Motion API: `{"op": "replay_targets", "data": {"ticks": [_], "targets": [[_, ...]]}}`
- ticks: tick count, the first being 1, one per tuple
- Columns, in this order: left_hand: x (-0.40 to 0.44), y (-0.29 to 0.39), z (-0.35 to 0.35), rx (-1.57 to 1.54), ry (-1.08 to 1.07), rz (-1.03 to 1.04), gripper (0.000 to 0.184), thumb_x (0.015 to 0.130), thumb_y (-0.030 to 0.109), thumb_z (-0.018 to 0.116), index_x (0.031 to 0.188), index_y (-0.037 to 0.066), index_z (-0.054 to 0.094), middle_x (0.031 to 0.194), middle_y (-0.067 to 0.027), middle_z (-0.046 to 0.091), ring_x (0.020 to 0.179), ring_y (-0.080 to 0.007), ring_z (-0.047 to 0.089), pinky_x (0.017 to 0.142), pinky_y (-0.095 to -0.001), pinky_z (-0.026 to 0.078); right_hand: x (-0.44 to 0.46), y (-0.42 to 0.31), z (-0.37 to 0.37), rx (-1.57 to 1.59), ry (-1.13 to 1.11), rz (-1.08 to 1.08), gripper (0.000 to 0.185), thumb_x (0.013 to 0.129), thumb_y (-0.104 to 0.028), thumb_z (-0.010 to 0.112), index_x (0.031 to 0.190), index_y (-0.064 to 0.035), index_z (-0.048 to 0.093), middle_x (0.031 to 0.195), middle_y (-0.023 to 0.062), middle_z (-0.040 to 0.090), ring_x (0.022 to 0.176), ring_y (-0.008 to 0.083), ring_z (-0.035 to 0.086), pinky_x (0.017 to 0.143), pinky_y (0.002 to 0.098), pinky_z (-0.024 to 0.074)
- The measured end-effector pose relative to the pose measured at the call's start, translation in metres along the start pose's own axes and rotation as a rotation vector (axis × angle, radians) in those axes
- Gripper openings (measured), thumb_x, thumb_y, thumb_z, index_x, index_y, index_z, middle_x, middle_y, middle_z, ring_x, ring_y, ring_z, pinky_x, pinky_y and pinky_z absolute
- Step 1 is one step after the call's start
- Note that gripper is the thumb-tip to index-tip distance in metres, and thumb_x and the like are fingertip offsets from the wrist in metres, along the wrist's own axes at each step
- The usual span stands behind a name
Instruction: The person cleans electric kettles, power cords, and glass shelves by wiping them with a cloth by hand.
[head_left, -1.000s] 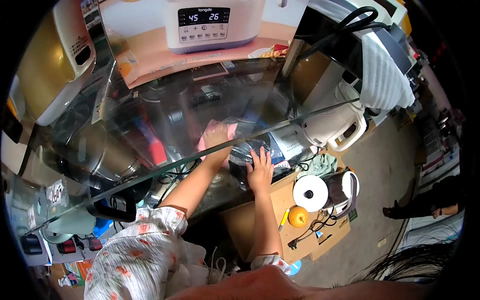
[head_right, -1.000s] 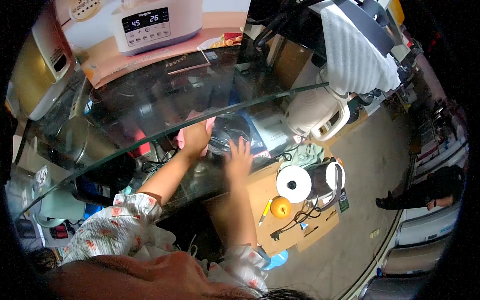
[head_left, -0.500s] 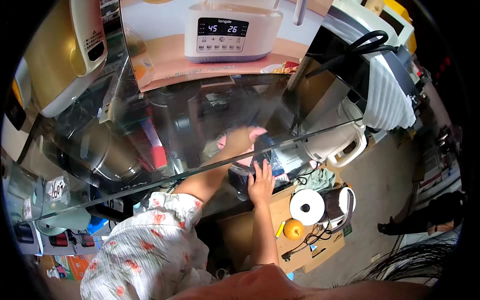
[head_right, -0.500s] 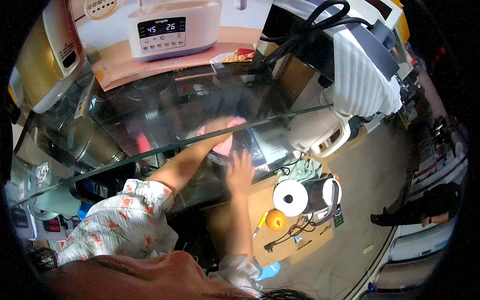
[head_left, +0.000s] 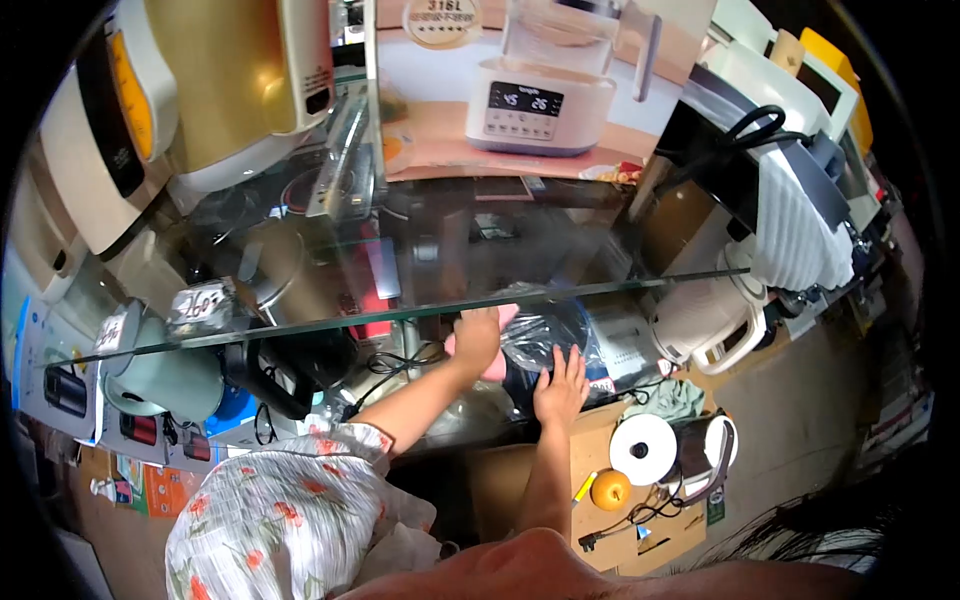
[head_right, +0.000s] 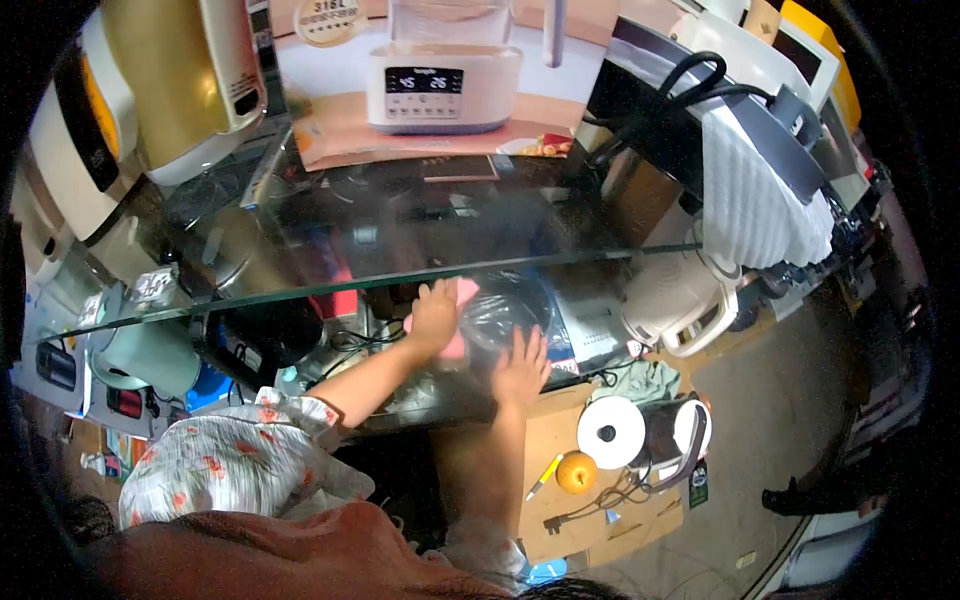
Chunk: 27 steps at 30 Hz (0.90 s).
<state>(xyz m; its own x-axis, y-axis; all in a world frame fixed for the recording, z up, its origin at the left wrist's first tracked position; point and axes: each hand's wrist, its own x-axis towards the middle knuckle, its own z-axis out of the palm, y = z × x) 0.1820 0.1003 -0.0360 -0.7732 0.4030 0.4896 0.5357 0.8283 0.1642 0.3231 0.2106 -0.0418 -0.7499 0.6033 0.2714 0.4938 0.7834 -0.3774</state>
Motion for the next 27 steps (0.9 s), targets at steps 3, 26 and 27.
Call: {"op": "replay_targets", "data": {"ticks": [3, 26, 27], "targets": [[-0.016, 0.004, -0.033, -0.092, -0.109, 0.048, 0.031, 0.078, 0.011, 0.05, 0.108, 0.001, 0.054, 0.108, -0.0114, 0.052, 0.09, -0.0314, 0.053, 0.07, -0.038, 0.048, 0.0, 0.003, 0.003, 0.011, 0.032, -0.025, 0.05, 0.086, -0.027, 0.051, 0.135, -0.0238, 0.043, 0.149, 0.0043, 0.026, 0.135, 0.0273, 0.026, 0.107, 0.0485, 0.0219], [-0.039, -0.006, -0.084, -0.212, -0.51, 0.102, 0.087, 0.051, 0.02, 0.081, 0.13, 0.012, 0.045, 0.126, -0.0153, 0.046, 0.1, -0.0363, 0.052, 0.085, -0.0407, 0.045, 0.001, 0.01, 0.011, -0.07, 0.04, -0.038, 0.049, 0.088, -0.03, 0.05, 0.136, -0.0249, 0.041, 0.148, 0.0059, 0.027, 0.136, 0.0271, 0.026, 0.105, 0.0474, 0.0238], [-0.043, -0.012, -0.075, -0.329, -0.474, 0.016, 0.066, 0.064, 0.02, 0.075, 0.124, 0.01, 0.052, 0.125, -0.0155, 0.048, 0.101, -0.0374, 0.051, 0.086, -0.0405, 0.045, 0.002, 0.011, 0.012, -0.064, 0.044, -0.037, 0.05, 0.087, -0.03, 0.051, 0.136, -0.0254, 0.04, 0.148, 0.0057, 0.027, 0.135, 0.0268, 0.026, 0.105, 0.0471, 0.0241]]}}
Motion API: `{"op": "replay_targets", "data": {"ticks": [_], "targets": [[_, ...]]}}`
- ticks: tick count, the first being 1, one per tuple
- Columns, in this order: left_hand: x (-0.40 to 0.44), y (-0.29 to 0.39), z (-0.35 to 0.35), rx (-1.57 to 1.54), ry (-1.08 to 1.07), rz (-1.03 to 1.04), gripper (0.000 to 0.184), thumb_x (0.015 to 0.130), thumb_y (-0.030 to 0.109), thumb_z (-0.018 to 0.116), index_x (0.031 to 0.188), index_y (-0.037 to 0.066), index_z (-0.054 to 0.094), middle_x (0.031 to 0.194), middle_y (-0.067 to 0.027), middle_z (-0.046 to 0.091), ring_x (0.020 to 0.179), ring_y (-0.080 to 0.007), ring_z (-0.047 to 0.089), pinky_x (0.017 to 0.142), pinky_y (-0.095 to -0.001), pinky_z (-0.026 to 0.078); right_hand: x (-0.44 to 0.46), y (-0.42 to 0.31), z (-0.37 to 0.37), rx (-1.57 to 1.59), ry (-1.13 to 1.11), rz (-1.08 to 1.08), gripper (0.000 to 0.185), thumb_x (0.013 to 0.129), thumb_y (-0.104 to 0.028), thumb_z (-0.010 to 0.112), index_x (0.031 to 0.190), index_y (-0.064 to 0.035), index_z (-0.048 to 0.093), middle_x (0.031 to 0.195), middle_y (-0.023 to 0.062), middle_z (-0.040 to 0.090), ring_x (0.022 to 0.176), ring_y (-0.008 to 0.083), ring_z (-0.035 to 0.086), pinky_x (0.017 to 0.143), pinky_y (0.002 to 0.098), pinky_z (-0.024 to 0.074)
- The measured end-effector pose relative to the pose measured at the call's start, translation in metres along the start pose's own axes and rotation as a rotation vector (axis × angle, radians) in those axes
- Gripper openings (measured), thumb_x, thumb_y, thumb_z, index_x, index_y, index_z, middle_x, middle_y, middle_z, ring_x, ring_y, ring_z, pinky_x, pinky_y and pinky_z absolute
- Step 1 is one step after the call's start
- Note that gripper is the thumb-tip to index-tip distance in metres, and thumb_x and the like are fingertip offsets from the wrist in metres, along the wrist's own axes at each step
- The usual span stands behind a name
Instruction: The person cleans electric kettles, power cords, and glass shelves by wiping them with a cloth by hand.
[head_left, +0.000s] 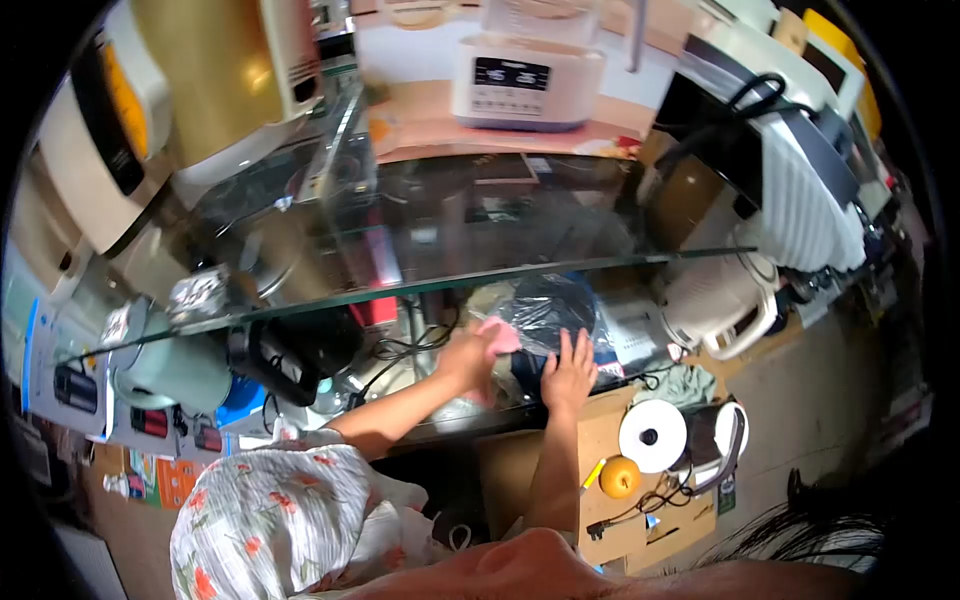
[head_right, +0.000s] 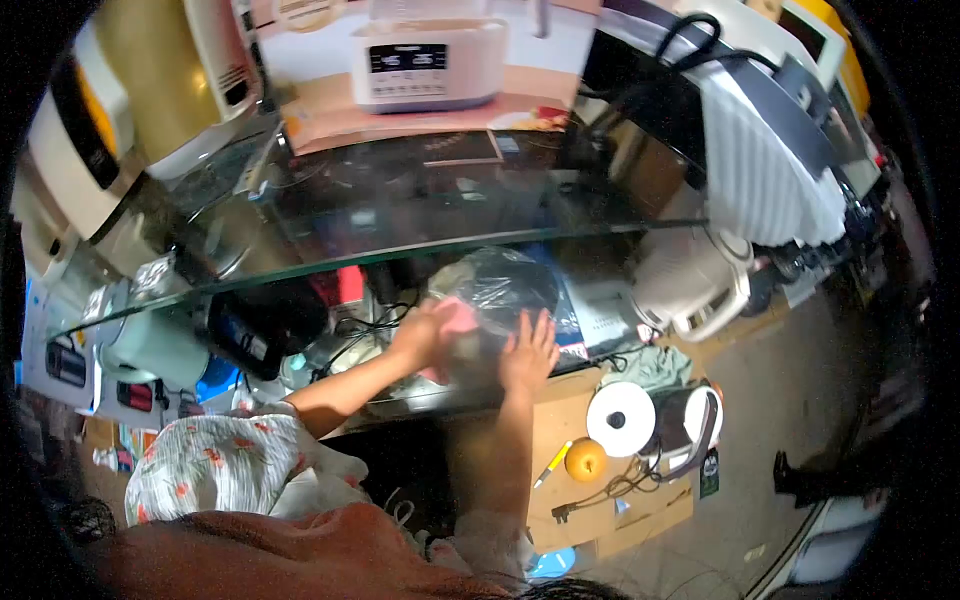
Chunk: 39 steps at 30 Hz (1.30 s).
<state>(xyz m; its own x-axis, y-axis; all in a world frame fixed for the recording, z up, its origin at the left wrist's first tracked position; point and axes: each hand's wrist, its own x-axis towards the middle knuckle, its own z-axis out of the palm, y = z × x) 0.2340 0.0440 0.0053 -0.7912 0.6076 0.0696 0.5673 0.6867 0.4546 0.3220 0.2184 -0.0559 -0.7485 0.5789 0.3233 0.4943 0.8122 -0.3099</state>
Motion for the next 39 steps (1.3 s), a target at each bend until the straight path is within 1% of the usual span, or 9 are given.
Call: {"op": "replay_targets", "data": {"ticks": [4, 14, 21, 26, 29, 33, 35, 37, 39], "targets": [[0.045, 0.024, -0.013, -0.144, 0.501, 0.13, 0.04, 0.078, 0.014, 0.058, 0.118, 0.013, 0.058, 0.124, -0.0158, 0.05, 0.102, -0.0381, 0.051, 0.087, -0.0425, 0.044, 0.0, -0.001, -0.001, -0.01, 0.019, -0.018, 0.052, 0.086, -0.028, 0.055, 0.135, -0.0252, 0.04, 0.147, 0.0058, 0.029, 0.134, 0.0268, 0.029, 0.104, 0.0489, 0.027], [0.261, 0.0, 0.105, -0.41, -0.211, 0.705, 0.028, 0.084, 0.015, 0.047, 0.106, 0.016, 0.065, 0.115, -0.0082, 0.059, 0.105, -0.0286, 0.056, 0.09, -0.0386, 0.044, -0.002, 0.001, -0.002, 0.08, 0.061, -0.06, 0.052, 0.083, -0.025, 0.057, 0.133, -0.0226, 0.043, 0.145, 0.0087, 0.033, 0.13, 0.0316, 0.033, 0.101, 0.0513, 0.0278], [0.125, 0.018, 0.024, 0.147, 0.225, 0.025, 0.037, 0.08, 0.01, 0.051, 0.117, 0.011, 0.055, 0.117, -0.0115, 0.054, 0.101, -0.0352, 0.055, 0.077, -0.0432, 0.049, -0.002, -0.006, -0.009, 0.056, 0.077, -0.032, 0.052, 0.084, -0.026, 0.056, 0.134, -0.0234, 0.042, 0.145, 0.0078, 0.032, 0.13, 0.0296, 0.033, 0.103, 0.0504, 0.0269], [0.037, 0.001, 0.022, 0.282, 0.123, 0.067, 0.042, 0.076, 0.007, 0.056, 0.118, 0.008, 0.055, 0.116, -0.0187, 0.048, 0.099, -0.0402, 0.049, 0.078, -0.0451, 0.047, 0.001, -0.005, -0.005, 0.029, 0.013, -0.019, 0.055, 0.083, -0.031, 0.056, 0.136, -0.0251, 0.04, 0.147, 0.0079, 0.029, 0.133, 0.0298, 0.03, 0.103, 0.0533, 0.0268], [0.002, 0.018, -0.014, -0.154, -0.014, -0.015, 0.04, 0.087, 0.023, 0.051, 0.123, 0.004, 0.053, 0.122, -0.0194, 0.049, 0.11, -0.0367, 0.047, 0.09, -0.0436, 0.043, 0.003, 0.003, -0.003, 0.073, -0.107, -0.006, 0.057, 0.086, -0.031, 0.054, 0.139, -0.0244, 0.036, 0.149, 0.0087, 0.025, 0.135, 0.033, 0.026, 0.105, 0.0513, 0.0246], [-0.005, 0.036, 0.004, -0.652, 0.039, 0.175, 0.042, 0.095, 0.029, 0.044, 0.127, 0.002, 0.05, 0.135, -0.0175, 0.044, 0.111, -0.0273, 0.051, 0.101, -0.0317, 0.034, -0.013, -0.006, -0.006, 0.685, 0.028, -0.001, 0.06, 0.091, -0.033, 0.048, 0.141, -0.0058, 0.029, 0.146, 0.0174, 0.028, 0.129, 0.0327, 0.035, 0.101, 0.0367, 0.0351], [-0.009, 0.063, -0.026, -1.289, -0.34, 0.012, 0.043, 0.098, 0.03, 0.039, 0.122, -0.002, 0.054, 0.126, -0.0129, 0.053, 0.108, -0.0182, 0.052, 0.1, -0.0284, 0.035, -0.032, -0.032, -0.045, 1.37, -0.175, 0.295, 0.058, 0.091, -0.027, 0.052, 0.138, -0.0015, 0.031, 0.139, 0.0142, 0.035, 0.126, 0.0264, 0.037, 0.103, 0.0345, 0.0311], [0.01, 0.052, -0.014, -1.256, -0.479, 0.094, 0.038, 0.096, 0.03, 0.044, 0.108, 0.0, 0.063, 0.113, -0.012, 0.062, 0.104, -0.0217, 0.056, 0.095, -0.03, 0.039, -0.043, -0.046, -0.075, 1.528, -0.169, 0.478, 0.055, 0.09, -0.022, 0.055, 0.135, 0.0008, 0.034, 0.134, 0.0124, 0.041, 0.122, 0.0234, 0.041, 0.102, 0.0334, 0.0317], [0.036, 0.034, -0.003, -0.568, -0.035, 0.22, 0.034, 0.091, 0.028, 0.051, 0.112, 0.003, 0.062, 0.117, -0.0146, 0.059, 0.109, -0.0298, 0.054, 0.094, -0.0356, 0.04, -0.039, -0.046, -0.085, 1.264, -0.089, 0.411, 0.05, 0.089, -0.018, 0.056, 0.131, 0.0013, 0.039, 0.129, 0.0119, 0.046, 0.117, 0.0237, 0.046, 0.098, 0.0335, 0.0367]]}}
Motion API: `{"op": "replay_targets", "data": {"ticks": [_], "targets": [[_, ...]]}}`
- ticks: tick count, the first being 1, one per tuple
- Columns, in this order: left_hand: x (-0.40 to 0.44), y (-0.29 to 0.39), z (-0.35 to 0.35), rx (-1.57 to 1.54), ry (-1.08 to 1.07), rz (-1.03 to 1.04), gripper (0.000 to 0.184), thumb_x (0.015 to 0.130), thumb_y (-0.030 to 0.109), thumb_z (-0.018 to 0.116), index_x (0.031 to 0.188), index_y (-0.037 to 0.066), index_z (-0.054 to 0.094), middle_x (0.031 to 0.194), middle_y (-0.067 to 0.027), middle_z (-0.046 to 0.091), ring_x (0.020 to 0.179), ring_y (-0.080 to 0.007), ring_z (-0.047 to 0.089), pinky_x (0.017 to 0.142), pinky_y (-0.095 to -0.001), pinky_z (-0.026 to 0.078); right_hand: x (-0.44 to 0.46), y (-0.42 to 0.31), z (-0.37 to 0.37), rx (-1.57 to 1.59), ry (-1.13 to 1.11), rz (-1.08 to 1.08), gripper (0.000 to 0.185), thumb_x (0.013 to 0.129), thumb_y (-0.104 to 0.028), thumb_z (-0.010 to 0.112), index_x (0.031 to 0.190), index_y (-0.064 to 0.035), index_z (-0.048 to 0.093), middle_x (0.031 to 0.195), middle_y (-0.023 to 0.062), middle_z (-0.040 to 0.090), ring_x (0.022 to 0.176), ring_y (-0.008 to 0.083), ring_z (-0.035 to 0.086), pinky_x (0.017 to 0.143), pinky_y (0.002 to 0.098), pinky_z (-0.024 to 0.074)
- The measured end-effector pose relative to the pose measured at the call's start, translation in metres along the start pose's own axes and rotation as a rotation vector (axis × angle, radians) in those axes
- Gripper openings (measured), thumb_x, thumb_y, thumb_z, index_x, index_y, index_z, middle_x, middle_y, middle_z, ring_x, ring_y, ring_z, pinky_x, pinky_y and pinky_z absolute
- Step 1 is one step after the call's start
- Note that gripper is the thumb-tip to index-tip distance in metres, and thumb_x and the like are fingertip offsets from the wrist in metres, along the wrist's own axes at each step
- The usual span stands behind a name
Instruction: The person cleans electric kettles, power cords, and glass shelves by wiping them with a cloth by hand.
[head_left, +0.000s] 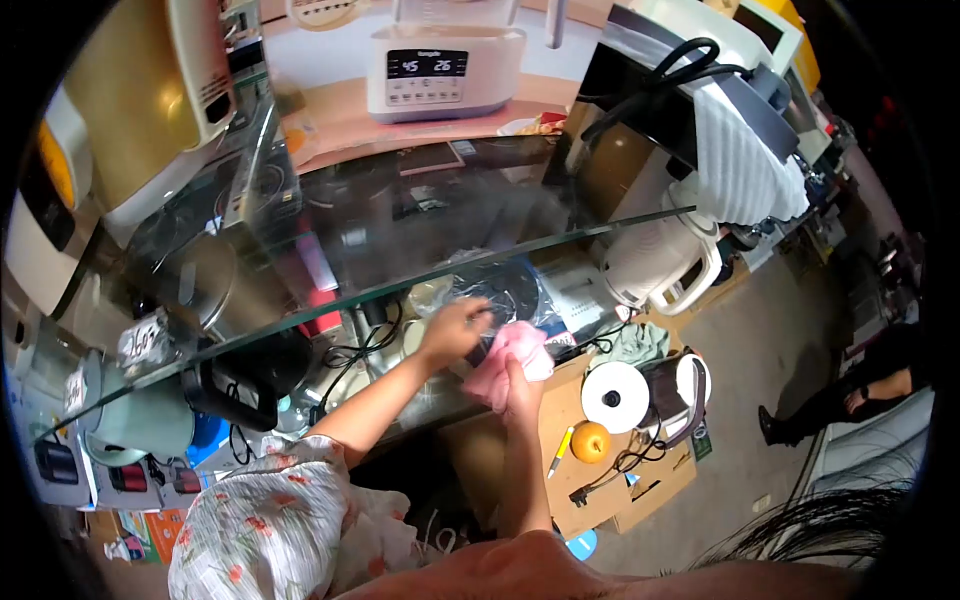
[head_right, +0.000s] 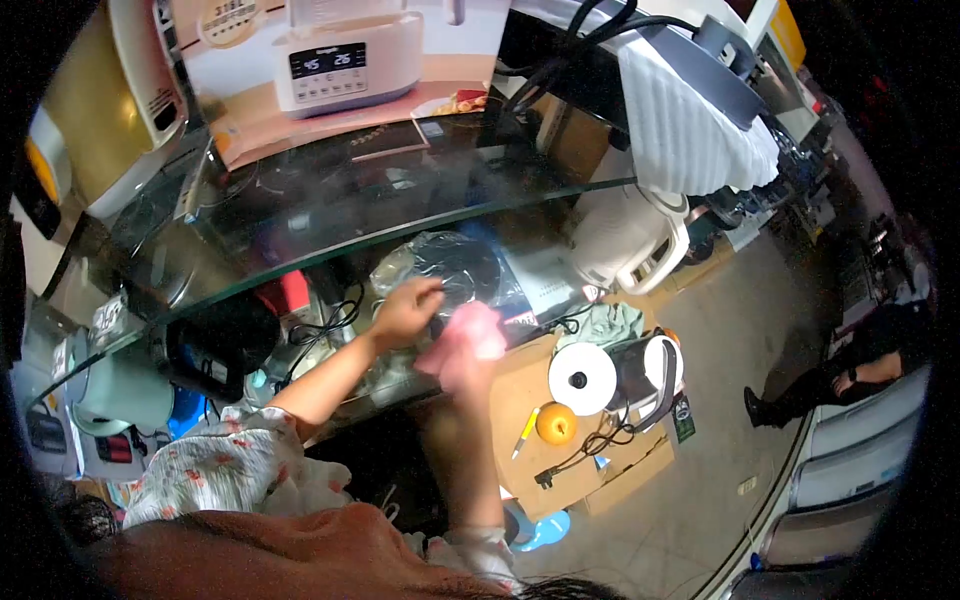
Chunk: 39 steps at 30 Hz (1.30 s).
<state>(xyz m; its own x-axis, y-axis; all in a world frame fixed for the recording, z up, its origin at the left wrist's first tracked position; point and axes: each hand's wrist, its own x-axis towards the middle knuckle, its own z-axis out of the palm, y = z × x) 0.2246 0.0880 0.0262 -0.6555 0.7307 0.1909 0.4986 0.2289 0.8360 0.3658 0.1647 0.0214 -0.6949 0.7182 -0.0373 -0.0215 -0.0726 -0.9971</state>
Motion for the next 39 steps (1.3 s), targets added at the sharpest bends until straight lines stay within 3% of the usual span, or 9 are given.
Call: {"op": "replay_targets", "data": {"ticks": [4, 7, 11, 13, 15, 19, 21, 28, 39], "targets": [[0.027, -0.069, 0.007, 0.45, 0.197, 0.127, 0.043, 0.086, 0.028, 0.055, 0.125, 0.009, 0.053, 0.133, -0.015, 0.046, 0.118, -0.0343, 0.046, 0.099, -0.0426, 0.036, 0.047, 0.011, 0.02, -0.43, 0.141, -0.854, 0.039, 0.082, -0.01, 0.057, 0.12, -0.0013, 0.052, 0.122, 0.0135, 0.053, 0.112, 0.0282, 0.052, 0.093, 0.0366, 0.0419], [0.023, -0.085, 0.007, 0.606, 0.201, 0.23, 0.048, 0.086, 0.029, 0.055, 0.13, 0.013, 0.047, 0.137, -0.014, 0.041, 0.122, -0.0331, 0.042, 0.102, -0.0438, 0.033, 0.055, 0.009, 0.045, -1.033, 0.005, -0.847, 0.038, 0.074, -0.006, 0.054, 0.109, -0.0147, 0.062, 0.118, 0.0136, 0.057, 0.105, 0.0371, 0.053, 0.088, 0.0426, 0.0437], [0.028, -0.083, 0.01, 0.635, 0.165, 0.165, 0.049, 0.087, 0.028, 0.053, 0.133, 0.014, 0.044, 0.137, -0.0147, 0.041, 0.124, -0.0313, 0.04, 0.103, -0.0434, 0.029, 0.081, 0.069, 0.002, -0.699, 0.021, -0.659, 0.029, 0.073, -0.008, 0.057, 0.099, -0.0161, 0.068, 0.107, 0.0089, 0.062, 0.099, 0.0305, 0.056, 0.083, 0.0391, 0.0434], [0.025, -0.072, 0.008, 0.639, 0.141, 0.13, 0.047, 0.088, 0.027, 0.051, 0.132, 0.012, 0.044, 0.137, -0.0155, 0.041, 0.125, -0.0313, 0.038, 0.103, -0.0437, 0.029, 0.105, 0.053, -0.032, -0.807, 0.192, -0.194, 0.027, 0.077, -0.009, 0.055, 0.1, -0.0162, 0.067, 0.107, 0.0094, 0.063, 0.096, 0.0308, 0.056, 0.084, 0.0395, 0.0442], [0.021, -0.072, 0.009, 0.643, 0.12, 0.114, 0.047, 0.088, 0.026, 0.051, 0.132, 0.011, 0.044, 0.137, -0.0158, 0.041, 0.125, -0.0317, 0.038, 0.103, -0.0439, 0.029, 0.121, 0.025, -0.056, -1.227, 0.277, -0.292, 0.032, 0.082, -0.004, 0.051, 0.111, -0.0128, 0.06, 0.111, 0.0135, 0.06, 0.095, 0.0331, 0.056, 0.082, 0.0402, 0.0472], [0.028, -0.064, 0.005, 0.626, 0.087, 0.075, 0.048, 0.089, 0.027, 0.05, 0.133, 0.01, 0.043, 0.138, -0.0164, 0.04, 0.126, -0.0321, 0.037, 0.103, -0.0446, 0.029, 0.161, 0.028, -0.025, -0.373, 0.035, -0.455, 0.042, 0.075, 0.004, 0.05, 0.113, -0.0108, 0.061, 0.121, 0.0096, 0.057, 0.102, 0.0334, 0.055, 0.088, 0.0387, 0.0453], [0.027, -0.067, 0.005, 0.639, 0.084, 0.102, 0.051, 0.088, 0.031, 0.051, 0.134, 0.01, 0.041, 0.14, -0.0174, 0.036, 0.128, -0.0329, 0.035, 0.103, -0.0462, 0.027, 0.14, 0.003, 0.014, -1.036, 0.011, -0.409, 0.041, 0.073, 0.002, 0.048, 0.108, -0.0103, 0.064, 0.125, 0.0102, 0.055, 0.11, 0.031, 0.053, 0.095, 0.0368, 0.0415], [0.019, -0.054, -0.005, 0.585, 0.097, 0.169, 0.077, 0.072, 0.041, 0.072, 0.136, 0.013, 0.04, 0.134, -0.0173, 0.042, 0.125, -0.0343, 0.036, 0.103, -0.0446, 0.026, 0.167, 0.015, -0.059, -0.826, 0.3, -0.188, 0.032, 0.085, -0.013, 0.046, 0.115, -0.0089, 0.058, 0.1, 0.0185, 0.064, 0.098, 0.0357, 0.06, 0.083, 0.0368, 0.0469], [0.053, -0.052, -0.001, 0.92, -0.135, 0.631, 0.04, 0.079, 0.025, 0.059, 0.115, 0.007, 0.052, 0.101, -0.007, 0.055, 0.096, -0.0251, 0.054, 0.071, -0.0346, 0.05, 0.038, 0.047, -0.083, 0.674, 0.349, 0.025, 0.048, 0.081, 0.001, 0.055, 0.128, -0.0036, 0.043, 0.109, 0.0114, 0.059, 0.091, 0.0199, 0.063, 0.075, 0.0296, 0.0535]]}}
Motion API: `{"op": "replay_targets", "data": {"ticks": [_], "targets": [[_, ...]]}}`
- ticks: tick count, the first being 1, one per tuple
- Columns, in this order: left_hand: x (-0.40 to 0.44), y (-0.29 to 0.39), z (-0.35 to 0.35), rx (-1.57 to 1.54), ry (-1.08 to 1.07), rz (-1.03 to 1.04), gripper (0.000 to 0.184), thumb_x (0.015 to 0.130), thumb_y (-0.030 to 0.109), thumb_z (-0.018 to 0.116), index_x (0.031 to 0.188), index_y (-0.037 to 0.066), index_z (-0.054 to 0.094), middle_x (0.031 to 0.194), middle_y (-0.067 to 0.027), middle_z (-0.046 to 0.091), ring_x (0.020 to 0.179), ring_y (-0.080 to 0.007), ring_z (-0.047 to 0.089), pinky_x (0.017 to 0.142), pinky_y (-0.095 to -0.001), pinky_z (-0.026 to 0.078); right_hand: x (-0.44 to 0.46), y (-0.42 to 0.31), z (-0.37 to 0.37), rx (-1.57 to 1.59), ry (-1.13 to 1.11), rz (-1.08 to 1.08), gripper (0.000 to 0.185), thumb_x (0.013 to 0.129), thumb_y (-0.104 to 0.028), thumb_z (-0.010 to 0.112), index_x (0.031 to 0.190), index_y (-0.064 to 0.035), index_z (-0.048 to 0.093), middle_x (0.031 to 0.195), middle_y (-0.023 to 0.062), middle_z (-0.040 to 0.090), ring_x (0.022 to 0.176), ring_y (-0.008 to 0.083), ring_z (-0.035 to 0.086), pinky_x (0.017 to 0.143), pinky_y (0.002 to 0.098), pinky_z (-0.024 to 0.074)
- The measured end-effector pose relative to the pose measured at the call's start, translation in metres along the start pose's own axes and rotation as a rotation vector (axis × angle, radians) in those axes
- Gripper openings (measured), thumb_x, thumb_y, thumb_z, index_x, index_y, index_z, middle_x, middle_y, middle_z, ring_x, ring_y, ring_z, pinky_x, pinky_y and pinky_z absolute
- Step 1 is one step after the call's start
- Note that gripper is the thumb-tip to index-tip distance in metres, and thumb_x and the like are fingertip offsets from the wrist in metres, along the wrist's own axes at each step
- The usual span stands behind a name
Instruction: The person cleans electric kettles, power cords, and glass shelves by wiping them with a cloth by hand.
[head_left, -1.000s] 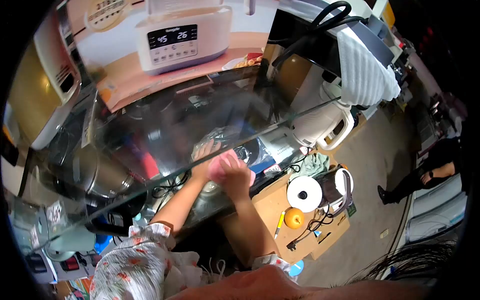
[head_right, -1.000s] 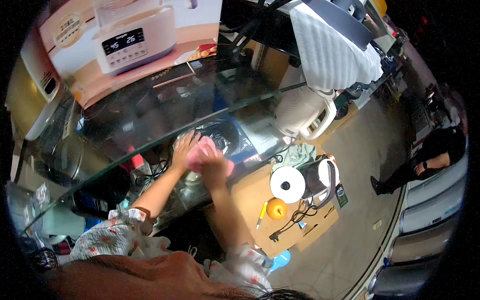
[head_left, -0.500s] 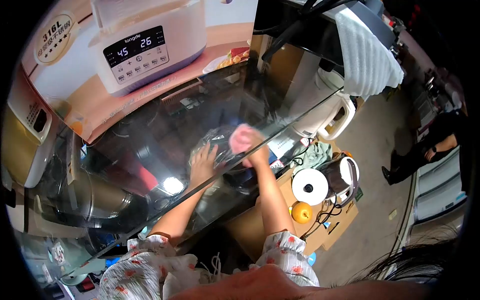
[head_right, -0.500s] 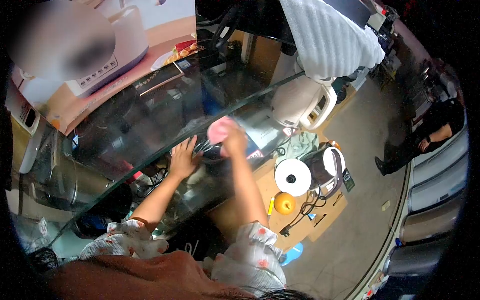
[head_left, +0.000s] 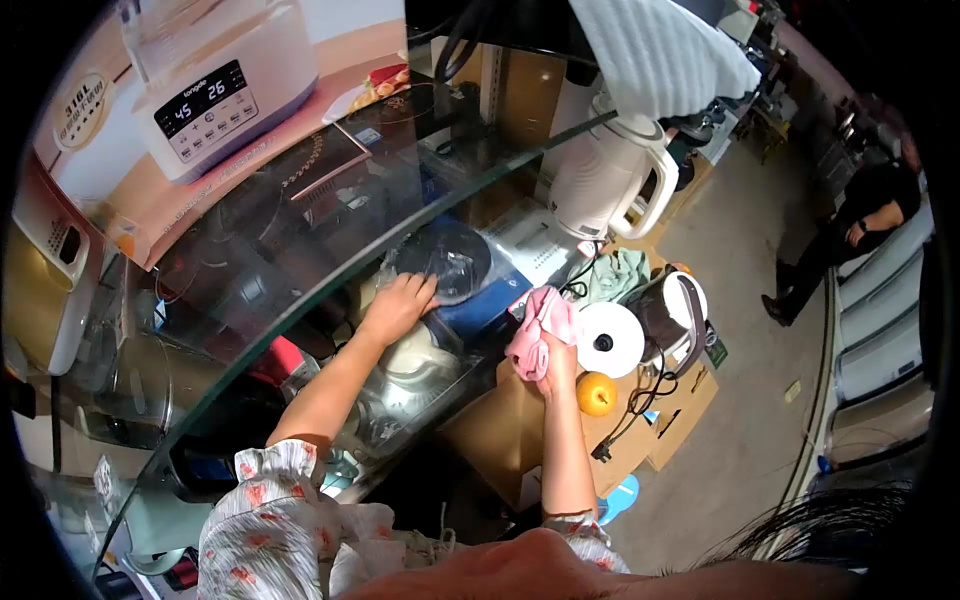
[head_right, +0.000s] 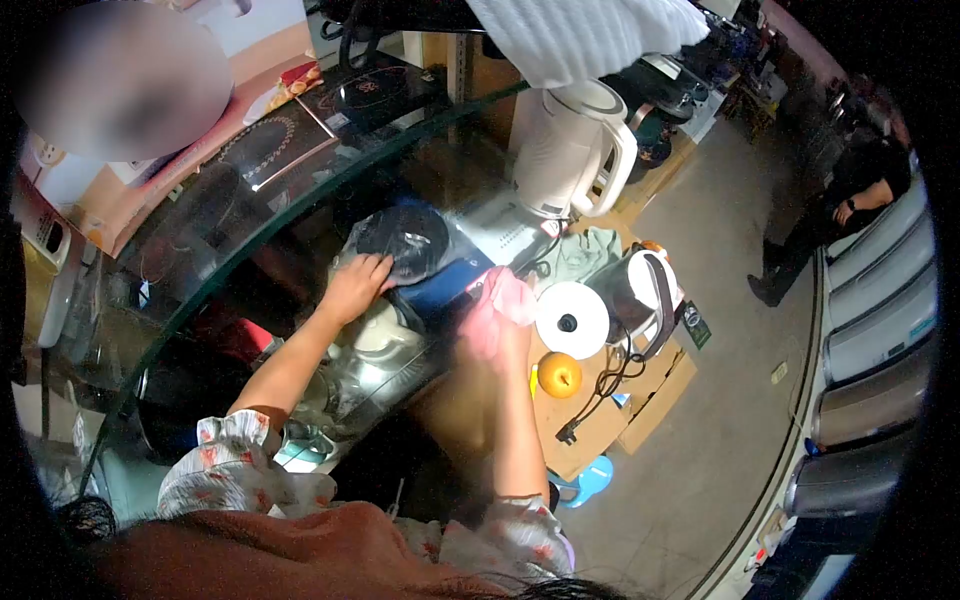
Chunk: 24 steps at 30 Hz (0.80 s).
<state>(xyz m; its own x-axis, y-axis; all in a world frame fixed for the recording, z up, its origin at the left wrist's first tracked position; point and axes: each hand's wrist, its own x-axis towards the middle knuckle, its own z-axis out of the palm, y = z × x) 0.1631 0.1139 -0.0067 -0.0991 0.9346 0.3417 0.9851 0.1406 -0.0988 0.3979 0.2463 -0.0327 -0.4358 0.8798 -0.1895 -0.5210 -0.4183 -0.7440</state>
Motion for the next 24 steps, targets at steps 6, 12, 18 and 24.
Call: {"op": "replay_targets", "data": {"ticks": [6, 12, 18, 24], "targets": [[0.043, -0.018, -0.016, -0.197, 0.431, -0.497, 0.019, 0.084, 0.01, 0.048, 0.099, 0.005, 0.057, 0.092, -0.0144, 0.06, 0.086, -0.033, 0.057, 0.069, -0.0419, 0.048, -0.003, -0.001, 0.015, -0.573, -0.207, -0.396, 0.013, 0.09, -0.012, 0.044, 0.09, -0.0062, 0.056, 0.066, 0.0008, 0.048, 0.058, 0.0152, 0.047, 0.052, 0.0275, 0.0381], [0.057, -0.047, 0.001, -0.538, 0.814, -0.786, 0.025, 0.092, 0.017, 0.047, 0.102, -0.002, 0.058, 0.102, -0.0253, 0.059, 0.092, -0.0375, 0.057, 0.08, -0.0401, 0.045, -0.002, -0.004, 0.044, -0.71, -0.364, -0.738, 0.012, 0.075, 0.001, 0.047, 0.086, -0.0022, 0.047, 0.068, 0.0114, 0.047, 0.059, 0.0278, 0.048, 0.052, 0.035, 0.0386], [0.064, -0.045, -0.02, -1.196, 1.091, -0.925, 0.027, 0.096, 0.021, 0.044, 0.106, -0.001, 0.056, 0.1, -0.0085, 0.061, 0.091, -0.0163, 0.054, 0.081, -0.0291, 0.041, 0.014, 0.038, 0.051, -0.147, -0.219, 0.025, 0.029, 0.084, -0.011, 0.056, 0.111, -0.0018, 0.052, 0.092, 0.0064, 0.061, 0.072, 0.0115, 0.062, 0.055, 0.0225, 0.0495], [0.048, -0.022, -0.025, -1.144, 0.86, -0.79, 0.022, 0.097, 0.02, 0.042, 0.1, 0.001, 0.054, 0.091, -0.007, 0.062, 0.082, -0.0138, 0.055, 0.074, -0.0271, 0.044, 0.01, 0.033, 0.091, 0.352, -0.315, 0.301, 0.037, 0.089, -0.024, 0.052, 0.119, -0.0033, 0.049, 0.102, 0.0105, 0.06, 0.093, 0.022, 0.061, 0.083, 0.0362, 0.0493]]}}
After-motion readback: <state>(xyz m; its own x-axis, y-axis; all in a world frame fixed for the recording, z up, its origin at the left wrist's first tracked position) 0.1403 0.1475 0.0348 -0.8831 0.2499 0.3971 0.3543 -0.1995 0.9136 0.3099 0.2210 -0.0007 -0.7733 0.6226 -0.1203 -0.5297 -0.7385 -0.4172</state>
